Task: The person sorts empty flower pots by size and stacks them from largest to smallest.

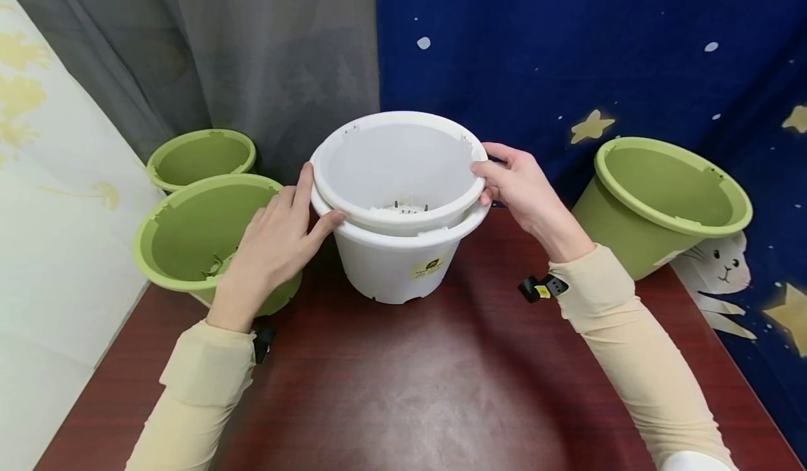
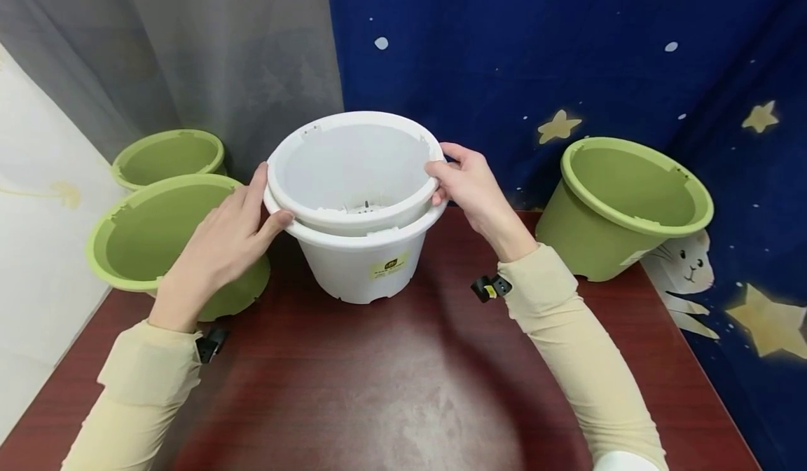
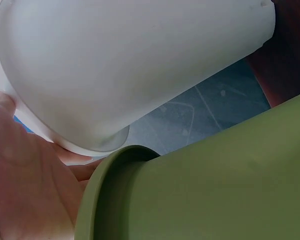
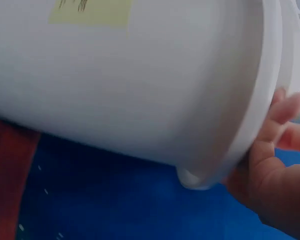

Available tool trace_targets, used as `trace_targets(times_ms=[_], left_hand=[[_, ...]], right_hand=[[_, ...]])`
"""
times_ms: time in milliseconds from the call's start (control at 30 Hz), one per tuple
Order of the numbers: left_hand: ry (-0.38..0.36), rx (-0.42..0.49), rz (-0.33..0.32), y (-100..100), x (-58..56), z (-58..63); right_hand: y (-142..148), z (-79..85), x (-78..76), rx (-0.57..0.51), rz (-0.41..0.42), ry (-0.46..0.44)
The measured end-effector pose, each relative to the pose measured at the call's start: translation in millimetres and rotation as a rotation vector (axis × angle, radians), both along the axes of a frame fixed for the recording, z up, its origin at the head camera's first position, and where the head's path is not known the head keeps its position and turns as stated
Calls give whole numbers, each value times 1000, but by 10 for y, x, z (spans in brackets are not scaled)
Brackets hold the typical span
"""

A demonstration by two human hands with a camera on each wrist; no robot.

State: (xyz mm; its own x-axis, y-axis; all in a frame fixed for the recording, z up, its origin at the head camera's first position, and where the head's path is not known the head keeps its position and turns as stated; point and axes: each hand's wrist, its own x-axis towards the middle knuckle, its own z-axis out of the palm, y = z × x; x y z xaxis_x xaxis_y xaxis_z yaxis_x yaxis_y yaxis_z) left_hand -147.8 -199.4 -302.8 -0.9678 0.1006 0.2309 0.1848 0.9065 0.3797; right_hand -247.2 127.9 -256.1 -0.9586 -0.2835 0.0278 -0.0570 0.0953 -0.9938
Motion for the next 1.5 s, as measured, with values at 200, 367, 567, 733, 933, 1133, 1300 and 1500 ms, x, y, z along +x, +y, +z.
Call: trace_targets(times_ms=[200, 367, 567, 733, 933, 1133, 1300, 1500], left_hand=[[-12, 4, 3, -9, 5, 8], [-24, 9, -6, -4, -2, 3], [-19, 9, -16, -4, -9, 2], [-6, 17, -27, -3, -26, -10], [-7, 22, -24, -12, -19, -19], [-19, 22, -15, -5, -10, 1], [-20, 24, -7, -11, -5, 7], [-20, 33, -6, -12, -2, -4]], right_hand=[[27, 90, -24, 292, 101, 92], [22, 185, -21, 585, 143, 193], [-31, 279, -13, 903, 145, 297], [-83, 335, -29, 1035, 134, 360], [-119, 374, -56, 1089, 157, 307], [-74, 360, -88, 1000, 163, 221], [-65, 344, -104, 955, 144, 192], [-46, 308, -108, 943, 116, 209]])
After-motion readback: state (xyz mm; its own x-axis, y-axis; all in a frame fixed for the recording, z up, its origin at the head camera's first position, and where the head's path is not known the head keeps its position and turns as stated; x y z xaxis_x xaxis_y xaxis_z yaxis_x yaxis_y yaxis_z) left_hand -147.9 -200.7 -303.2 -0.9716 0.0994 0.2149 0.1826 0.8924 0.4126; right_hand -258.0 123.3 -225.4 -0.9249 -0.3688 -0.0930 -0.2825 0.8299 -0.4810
